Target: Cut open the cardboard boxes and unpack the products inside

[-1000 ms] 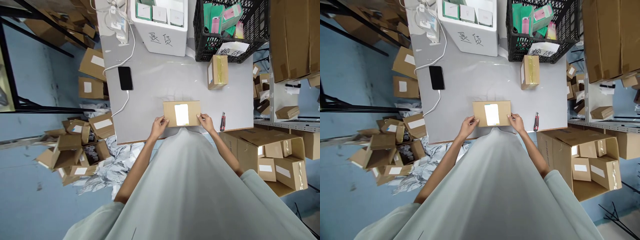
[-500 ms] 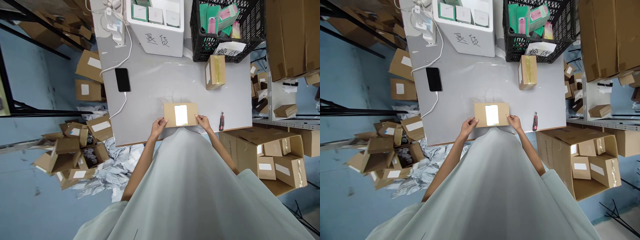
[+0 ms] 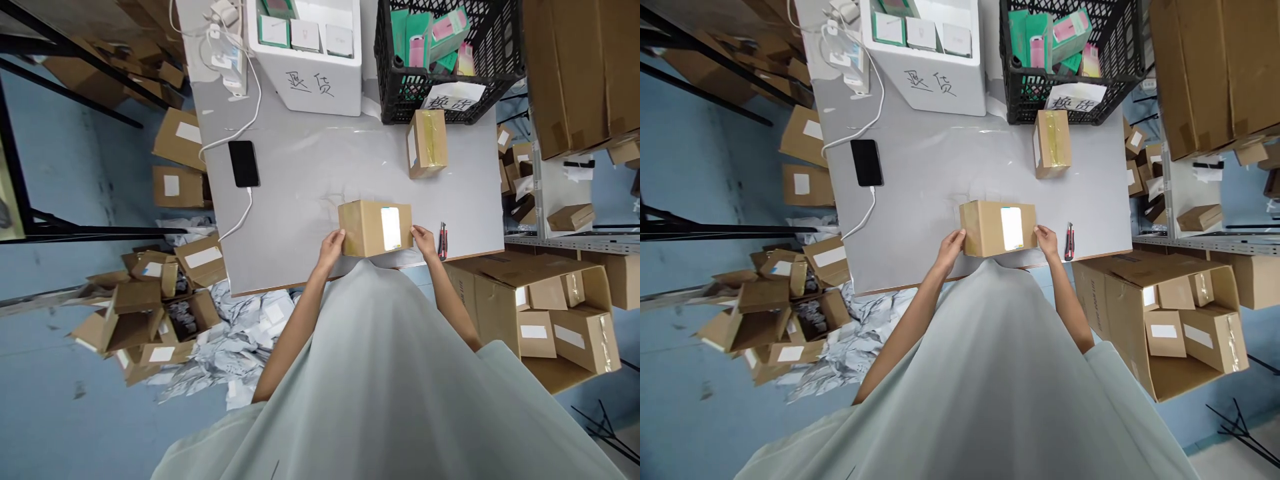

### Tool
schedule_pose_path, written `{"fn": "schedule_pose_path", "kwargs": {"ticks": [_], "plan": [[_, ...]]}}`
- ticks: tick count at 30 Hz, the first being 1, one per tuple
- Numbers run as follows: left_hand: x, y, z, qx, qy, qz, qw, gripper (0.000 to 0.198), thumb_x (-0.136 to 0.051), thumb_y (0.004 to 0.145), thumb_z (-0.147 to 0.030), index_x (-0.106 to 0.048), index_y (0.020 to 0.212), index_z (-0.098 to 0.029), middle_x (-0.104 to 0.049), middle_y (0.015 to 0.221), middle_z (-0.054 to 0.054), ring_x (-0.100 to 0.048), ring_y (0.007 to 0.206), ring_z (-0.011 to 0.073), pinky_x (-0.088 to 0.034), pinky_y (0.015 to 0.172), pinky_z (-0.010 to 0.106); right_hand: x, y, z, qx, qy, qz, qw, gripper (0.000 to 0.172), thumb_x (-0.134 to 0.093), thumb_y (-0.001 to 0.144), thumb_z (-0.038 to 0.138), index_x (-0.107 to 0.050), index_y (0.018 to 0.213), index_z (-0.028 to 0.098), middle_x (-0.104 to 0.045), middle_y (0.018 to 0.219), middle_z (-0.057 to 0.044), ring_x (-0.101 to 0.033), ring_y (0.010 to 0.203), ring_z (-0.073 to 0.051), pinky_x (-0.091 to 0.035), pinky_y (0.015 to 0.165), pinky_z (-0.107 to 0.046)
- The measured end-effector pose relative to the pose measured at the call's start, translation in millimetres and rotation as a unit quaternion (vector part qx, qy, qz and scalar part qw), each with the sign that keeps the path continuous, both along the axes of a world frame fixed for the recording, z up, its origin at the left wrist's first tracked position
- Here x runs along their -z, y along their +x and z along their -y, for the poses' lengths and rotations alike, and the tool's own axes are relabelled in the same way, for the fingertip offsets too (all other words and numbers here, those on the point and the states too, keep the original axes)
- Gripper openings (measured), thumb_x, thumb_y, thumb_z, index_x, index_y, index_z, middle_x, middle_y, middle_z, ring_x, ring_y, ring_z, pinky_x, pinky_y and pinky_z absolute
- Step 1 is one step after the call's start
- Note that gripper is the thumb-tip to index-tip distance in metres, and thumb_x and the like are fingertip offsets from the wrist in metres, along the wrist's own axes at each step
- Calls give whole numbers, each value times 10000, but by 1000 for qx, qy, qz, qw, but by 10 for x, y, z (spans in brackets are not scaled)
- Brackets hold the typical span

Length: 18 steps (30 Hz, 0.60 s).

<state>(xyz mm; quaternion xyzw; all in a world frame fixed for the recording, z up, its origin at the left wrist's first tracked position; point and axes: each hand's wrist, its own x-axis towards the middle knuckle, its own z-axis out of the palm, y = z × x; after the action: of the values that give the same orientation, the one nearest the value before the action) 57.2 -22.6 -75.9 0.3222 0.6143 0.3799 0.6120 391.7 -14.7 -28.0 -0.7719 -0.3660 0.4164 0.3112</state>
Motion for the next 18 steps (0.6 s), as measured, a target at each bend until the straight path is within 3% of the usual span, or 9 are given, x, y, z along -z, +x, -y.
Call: {"fn": "schedule_pose_path", "kwargs": {"ticks": [3,6,9,13,18], "plan": [[-139,170,1,15,4,37,999,655,-810,874,-703,-787,1277,-187,-801,1362,149,-749,1244,304,-594,1119,452,-239,-21,64,9,50,43,998,770,-749,878,790,-816,1313,158,-735,1507,-239,-718,1344,-373,-593,1178,-584],[-255,284,-11,33,8,44,998,727,-868,836,-667,-766,1356,-169,-812,1319,152,-762,1198,295,-611,1103,455,-522,-214,202,-48,108,23,993,726,-688,969,782,-803,1400,209,-722,1526,-198,-713,1371,-344,-647,1126,-526],[-362,349,-40,58,20,52,997,738,-898,811,-663,-777,1349,-174,-817,1321,149,-771,1176,297,-627,1090,465,-729,-444,312,-90,108,11,990,760,-736,948,811,-793,1452,246,-703,1547,-171,-703,1396,-339,-676,1101,-497],[-523,362,-52,87,52,48,994,705,-863,860,-679,-792,1369,-196,-791,1417,153,-782,1167,307,-657,1031,453,-825,-578,340,-107,103,26,989,838,-741,927,857,-767,1513,259,-660,1611,-157,-665,1471,-350,-654,1172,-515],[-677,246,-57,80,127,-55,987,641,-814,926,-628,-783,1426,-228,-734,1380,130,-772,1135,265,-670,992,421,-772,-628,260,-134,108,-24,985,832,-644,975,879,-786,1492,242,-691,1584,-151,-656,1478,-348,-683,1139,-497]]}}
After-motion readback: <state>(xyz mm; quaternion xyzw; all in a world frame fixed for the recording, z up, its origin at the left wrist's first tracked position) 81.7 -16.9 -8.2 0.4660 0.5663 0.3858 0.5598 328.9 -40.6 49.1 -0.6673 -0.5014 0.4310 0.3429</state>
